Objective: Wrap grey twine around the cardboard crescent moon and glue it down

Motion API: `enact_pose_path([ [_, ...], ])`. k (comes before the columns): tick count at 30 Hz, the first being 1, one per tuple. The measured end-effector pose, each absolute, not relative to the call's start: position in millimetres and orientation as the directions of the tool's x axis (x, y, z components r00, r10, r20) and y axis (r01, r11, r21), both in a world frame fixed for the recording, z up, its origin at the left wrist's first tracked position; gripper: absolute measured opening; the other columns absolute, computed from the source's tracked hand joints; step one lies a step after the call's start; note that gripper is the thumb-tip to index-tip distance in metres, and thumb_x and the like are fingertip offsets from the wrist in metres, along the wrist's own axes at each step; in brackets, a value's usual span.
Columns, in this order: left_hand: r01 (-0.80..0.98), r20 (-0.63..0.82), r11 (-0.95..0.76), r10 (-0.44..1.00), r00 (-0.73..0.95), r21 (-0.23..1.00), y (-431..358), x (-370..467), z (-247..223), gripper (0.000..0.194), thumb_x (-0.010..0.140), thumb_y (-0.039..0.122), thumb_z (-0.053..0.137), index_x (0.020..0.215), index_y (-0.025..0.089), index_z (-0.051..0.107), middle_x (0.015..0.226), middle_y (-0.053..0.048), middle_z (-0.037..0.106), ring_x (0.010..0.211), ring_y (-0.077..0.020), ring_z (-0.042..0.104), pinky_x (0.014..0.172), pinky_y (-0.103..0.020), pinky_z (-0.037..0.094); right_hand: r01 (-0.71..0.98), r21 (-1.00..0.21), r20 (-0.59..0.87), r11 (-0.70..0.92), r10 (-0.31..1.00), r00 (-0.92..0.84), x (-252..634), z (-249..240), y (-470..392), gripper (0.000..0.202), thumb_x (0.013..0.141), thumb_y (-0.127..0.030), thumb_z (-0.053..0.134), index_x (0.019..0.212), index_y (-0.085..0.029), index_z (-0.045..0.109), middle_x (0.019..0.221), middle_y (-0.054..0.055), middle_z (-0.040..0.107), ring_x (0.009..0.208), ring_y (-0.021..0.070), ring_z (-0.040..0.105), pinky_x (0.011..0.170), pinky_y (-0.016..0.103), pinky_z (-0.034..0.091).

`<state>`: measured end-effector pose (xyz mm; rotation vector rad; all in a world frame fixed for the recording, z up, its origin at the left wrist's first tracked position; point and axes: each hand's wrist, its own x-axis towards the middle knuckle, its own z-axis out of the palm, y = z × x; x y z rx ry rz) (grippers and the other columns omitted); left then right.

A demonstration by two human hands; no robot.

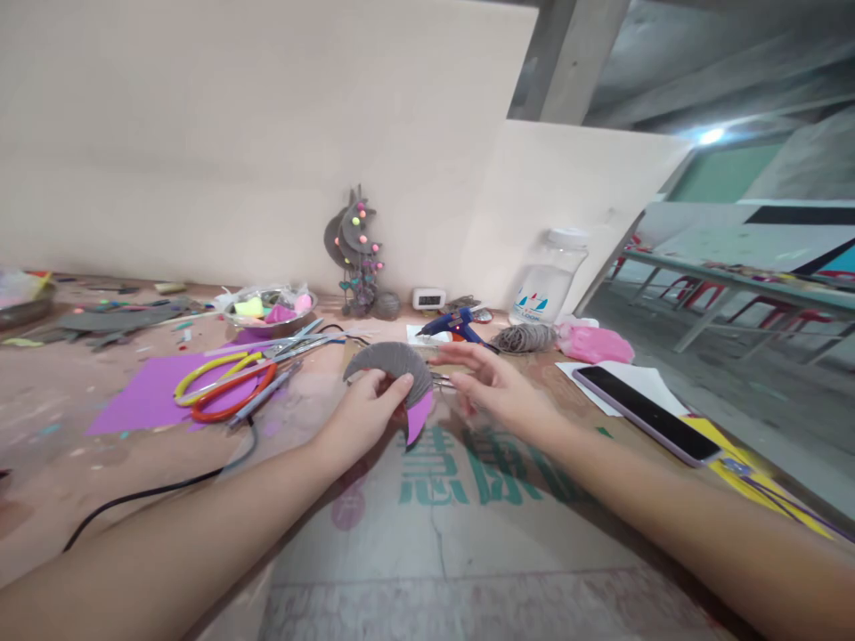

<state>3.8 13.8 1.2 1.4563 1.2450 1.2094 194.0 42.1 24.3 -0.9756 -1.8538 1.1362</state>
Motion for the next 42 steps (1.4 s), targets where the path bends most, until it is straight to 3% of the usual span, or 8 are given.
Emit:
enact_pose_path([
  [5, 0.198, 0.125, -0.129, 0.992, 0.032, 0.972, 11, 6, 4, 0.031, 0.077, 0.041, 0.056, 0.060, 0.017, 0.048, 0.054, 0.003, 0.052, 0.051, -0.0109, 0.050, 0.049, -0.023, 0.038, 0.108, -0.973, 0.117, 0.202, 0.842, -0.527, 186, 5, 36, 0.043, 0.077, -0.031, 0.058, 0.117, -0.026, 0.043, 0.106, 0.005, 0.059, 0.051, 0.0068, 0.055, 0.046, 0.023, 0.045],
  [10, 0.220, 0.103, -0.116, 0.992, 0.067, 0.969, 8, 6, 6, 0.032, 0.078, 0.042, 0.055, 0.059, 0.017, 0.048, 0.056, 0.002, 0.053, 0.055, -0.0121, 0.052, 0.051, -0.023, 0.040, 0.307, -0.911, 0.126, 0.274, 0.896, -0.426, 191, 1, 36, 0.016, 0.077, -0.031, 0.058, 0.087, -0.018, 0.057, 0.063, -0.003, 0.055, 0.054, 0.0086, 0.051, 0.050, 0.020, 0.041],
  [14, 0.316, 0.139, -0.158, 0.987, 0.082, 0.936, 7, 6, 9, 0.031, 0.079, 0.038, 0.053, 0.057, 0.016, 0.050, 0.054, 0.002, 0.053, 0.054, -0.0119, 0.051, 0.052, -0.023, 0.040, 0.444, -0.824, 0.189, 0.353, 0.909, -0.372, 190, 5, 33, 0.019, 0.078, -0.034, 0.057, 0.073, -0.016, 0.059, 0.061, -0.002, 0.053, 0.053, 0.0081, 0.047, 0.050, 0.021, 0.037],
  [24, 0.237, 0.111, -0.131, 0.989, 0.097, 0.963, 8, 7, 8, 0.029, 0.077, 0.034, 0.056, 0.054, 0.016, 0.050, 0.052, 0.003, 0.049, 0.051, -0.0100, 0.048, 0.049, -0.021, 0.039, 0.433, -0.835, 0.182, 0.338, 0.914, -0.361, 189, 5, 32, 0.023, 0.080, -0.039, 0.055, 0.075, -0.017, 0.057, 0.059, -0.003, 0.051, 0.050, 0.0079, 0.045, 0.048, 0.020, 0.037],
  [30, 0.149, 0.084, -0.101, 0.990, 0.114, 0.984, 8, 7, 5, 0.028, 0.077, 0.039, 0.055, 0.061, 0.016, 0.052, 0.057, 0.003, 0.053, 0.054, -0.0112, 0.052, 0.051, -0.022, 0.040, 0.388, -0.846, 0.281, 0.367, 0.923, -0.261, 192, 5, 34, 0.023, 0.084, -0.039, 0.048, 0.094, -0.019, 0.055, 0.069, -0.002, 0.053, 0.050, 0.0081, 0.044, 0.046, 0.021, 0.037],
  [35, 0.239, 0.105, -0.115, 0.993, 0.054, 0.964, 11, 3, 3, 0.033, 0.078, 0.043, 0.054, 0.058, 0.017, 0.049, 0.055, 0.003, 0.054, 0.055, -0.0121, 0.053, 0.055, -0.023, 0.040, 0.527, -0.517, 0.561, 0.674, 0.732, -0.386, 196, 12, 20, 0.018, 0.086, -0.031, 0.050, 0.077, -0.018, 0.058, 0.067, 0.000, 0.053, 0.064, 0.0115, 0.049, 0.061, 0.025, 0.040],
  [38, 0.263, 0.141, -0.150, 0.989, 0.053, 0.953, 13, 1, 2, 0.035, 0.078, 0.045, 0.053, 0.058, 0.017, 0.049, 0.054, 0.002, 0.053, 0.054, -0.0124, 0.052, 0.055, -0.024, 0.039, 0.503, -0.303, 0.571, 0.809, 0.577, -0.584, 196, 13, 12, 0.017, 0.088, -0.025, 0.048, 0.091, -0.019, 0.064, 0.071, 0.002, 0.058, 0.069, 0.0134, 0.051, 0.066, 0.026, 0.040],
  [42, 0.222, 0.139, -0.151, 0.988, 0.067, 0.963, 14, 1, 0, 0.035, 0.077, 0.046, 0.054, 0.058, 0.017, 0.049, 0.054, 0.002, 0.053, 0.054, -0.0125, 0.052, 0.054, -0.024, 0.039, 0.513, -0.200, 0.573, 0.835, 0.525, -0.630, 195, 12, 13, 0.023, 0.089, -0.024, 0.046, 0.101, -0.020, 0.064, 0.076, 0.005, 0.063, 0.073, 0.0156, 0.053, 0.067, 0.028, 0.042],
])
